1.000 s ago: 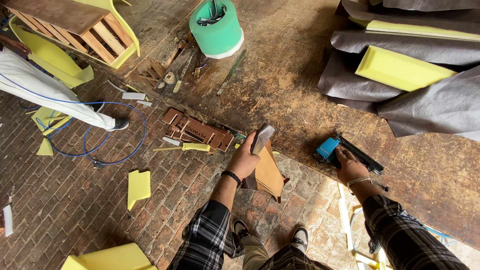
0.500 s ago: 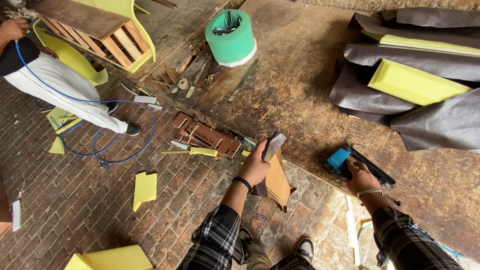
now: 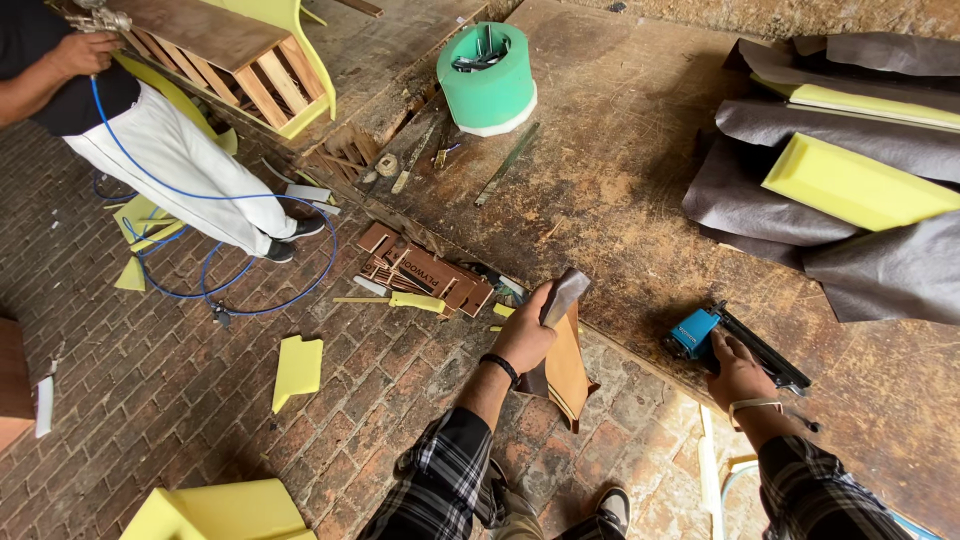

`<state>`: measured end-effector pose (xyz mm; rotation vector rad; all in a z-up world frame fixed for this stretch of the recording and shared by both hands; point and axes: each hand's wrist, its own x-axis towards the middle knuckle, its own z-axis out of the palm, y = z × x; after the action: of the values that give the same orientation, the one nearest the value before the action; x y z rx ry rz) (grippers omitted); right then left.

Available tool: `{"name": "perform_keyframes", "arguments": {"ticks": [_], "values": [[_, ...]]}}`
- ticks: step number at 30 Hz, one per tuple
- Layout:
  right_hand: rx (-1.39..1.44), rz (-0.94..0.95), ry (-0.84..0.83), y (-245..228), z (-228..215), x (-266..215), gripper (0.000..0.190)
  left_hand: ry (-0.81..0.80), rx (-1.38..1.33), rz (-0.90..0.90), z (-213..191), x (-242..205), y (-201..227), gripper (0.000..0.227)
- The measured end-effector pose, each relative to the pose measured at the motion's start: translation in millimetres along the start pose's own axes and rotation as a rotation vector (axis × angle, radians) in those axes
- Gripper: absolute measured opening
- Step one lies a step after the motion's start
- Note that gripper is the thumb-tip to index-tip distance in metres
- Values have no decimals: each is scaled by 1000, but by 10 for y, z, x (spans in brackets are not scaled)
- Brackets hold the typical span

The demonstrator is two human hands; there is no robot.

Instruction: The person staples dark fabric onto a long wooden frame using a pneumatic staple gun. They repeatedly fold the fabric edges and drive staples along the length of the frame, adjusting the material as needed.

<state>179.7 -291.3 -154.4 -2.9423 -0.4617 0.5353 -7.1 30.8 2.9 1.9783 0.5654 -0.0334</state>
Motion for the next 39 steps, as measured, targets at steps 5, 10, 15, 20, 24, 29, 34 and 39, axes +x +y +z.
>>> {"name": "perform_keyframes", "arguments": {"ticks": [5, 10, 15, 20, 24, 29, 34, 39], "values": [[11, 36, 55, -44, -8, -171, 94, 22, -10, 72, 32, 49, -149, 86], [45, 98, 107, -76, 85, -126, 103, 22, -7, 100, -16, 101, -304, 84], [50, 121, 117, 32, 186, -3, 107, 22, 47, 90, -111, 20, -294, 75], [23, 80, 114, 85, 263, 72, 104, -36, 29, -55, -124, -131, -99, 78], [102, 129, 30, -22, 92, 60, 95, -134, 79, -25, -110, -184, 22, 79], [533, 206, -269, -393, -316, -455, 61, -256, 98, 59, -212, -69, -69, 79], [978, -163, -171, -849, -617, -1130, 53, -230, 104, 106, -288, 156, -148, 78], [952, -296, -135, -1345, -618, -1315, 46, -267, 179, 128, -247, 99, -37, 76]]}}
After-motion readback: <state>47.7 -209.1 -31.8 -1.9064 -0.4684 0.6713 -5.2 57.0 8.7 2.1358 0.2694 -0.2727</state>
